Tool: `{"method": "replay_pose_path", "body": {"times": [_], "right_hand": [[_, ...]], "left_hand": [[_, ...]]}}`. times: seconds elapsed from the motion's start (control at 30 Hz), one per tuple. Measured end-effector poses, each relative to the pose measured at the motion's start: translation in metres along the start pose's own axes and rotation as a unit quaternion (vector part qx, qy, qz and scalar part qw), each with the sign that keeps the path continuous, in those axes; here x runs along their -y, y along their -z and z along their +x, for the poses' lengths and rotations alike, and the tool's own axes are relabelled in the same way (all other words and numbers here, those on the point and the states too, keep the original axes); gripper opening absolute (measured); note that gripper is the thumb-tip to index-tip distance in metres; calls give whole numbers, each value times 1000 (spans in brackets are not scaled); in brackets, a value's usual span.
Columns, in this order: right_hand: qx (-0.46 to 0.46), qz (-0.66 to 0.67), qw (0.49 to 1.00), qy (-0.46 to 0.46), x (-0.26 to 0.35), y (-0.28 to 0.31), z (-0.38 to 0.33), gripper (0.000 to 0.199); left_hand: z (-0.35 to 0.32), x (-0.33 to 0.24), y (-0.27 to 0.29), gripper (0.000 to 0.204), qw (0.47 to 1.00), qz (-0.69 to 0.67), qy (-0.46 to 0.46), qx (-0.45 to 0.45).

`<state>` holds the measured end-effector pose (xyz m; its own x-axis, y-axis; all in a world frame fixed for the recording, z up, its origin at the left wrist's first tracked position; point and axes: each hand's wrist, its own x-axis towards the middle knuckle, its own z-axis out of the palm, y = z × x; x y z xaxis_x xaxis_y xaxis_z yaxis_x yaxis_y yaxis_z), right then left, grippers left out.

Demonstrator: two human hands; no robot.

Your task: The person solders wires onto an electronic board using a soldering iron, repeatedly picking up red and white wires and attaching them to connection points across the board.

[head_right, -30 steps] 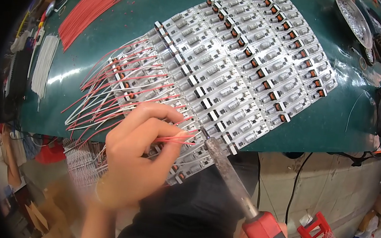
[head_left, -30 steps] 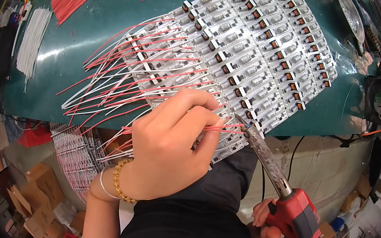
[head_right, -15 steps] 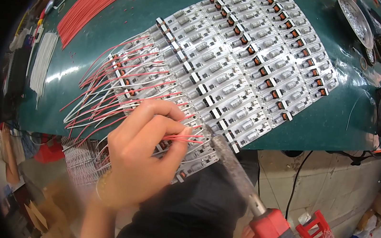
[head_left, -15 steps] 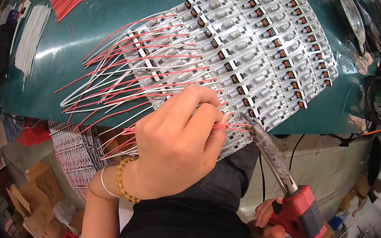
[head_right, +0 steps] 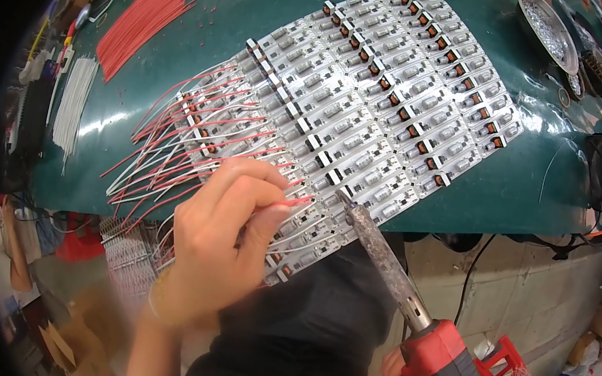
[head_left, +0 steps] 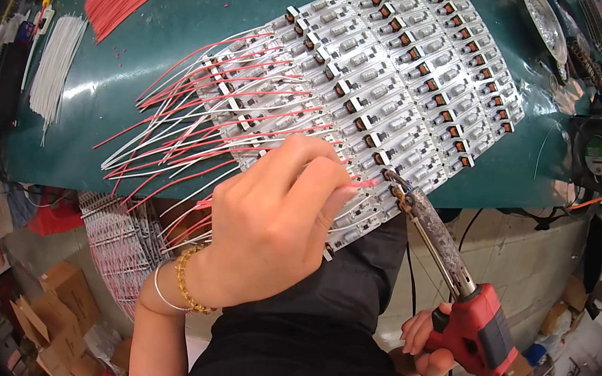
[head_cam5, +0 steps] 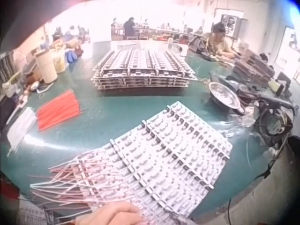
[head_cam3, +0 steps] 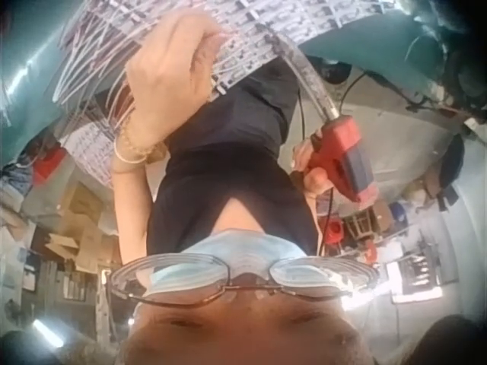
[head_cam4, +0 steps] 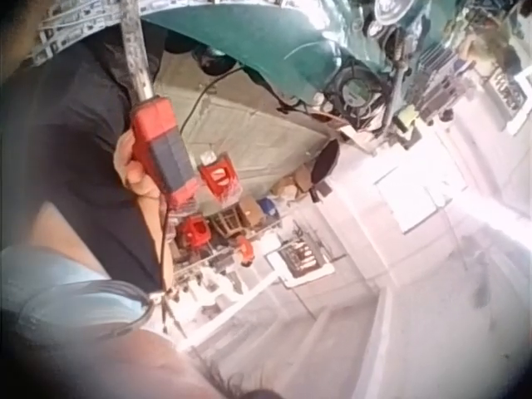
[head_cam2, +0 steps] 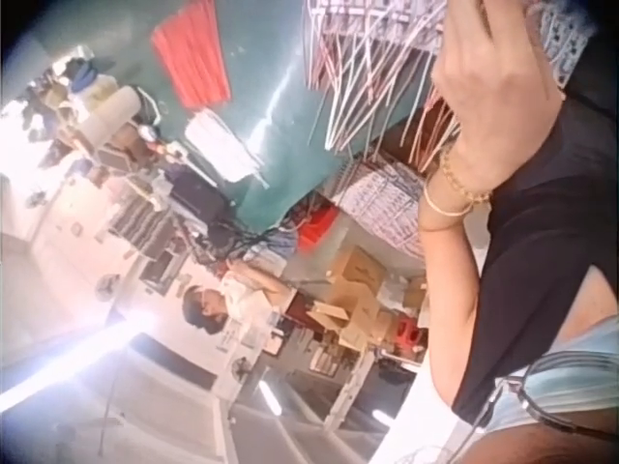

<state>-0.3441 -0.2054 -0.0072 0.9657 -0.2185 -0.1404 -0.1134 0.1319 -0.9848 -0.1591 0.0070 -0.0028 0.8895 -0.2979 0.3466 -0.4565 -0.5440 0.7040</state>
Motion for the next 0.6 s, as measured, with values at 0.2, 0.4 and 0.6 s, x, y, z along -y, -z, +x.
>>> {"method": "replay_pose_path", "body": {"times": [0.2, 0.4, 0.6], "right_hand": [[7, 0, 1000, 3, 0, 8, -3, 84], [26, 5, 999, 21, -1, 14, -7, 86], [76, -8, 997, 15, -4, 19, -10, 86]], "left_hand": [[0, -5, 19, 18, 992, 83, -81, -47], [-4, -18, 8, 15, 996, 81, -43, 0], [-4, -15, -5, 14, 994, 110, 7, 14]]}}
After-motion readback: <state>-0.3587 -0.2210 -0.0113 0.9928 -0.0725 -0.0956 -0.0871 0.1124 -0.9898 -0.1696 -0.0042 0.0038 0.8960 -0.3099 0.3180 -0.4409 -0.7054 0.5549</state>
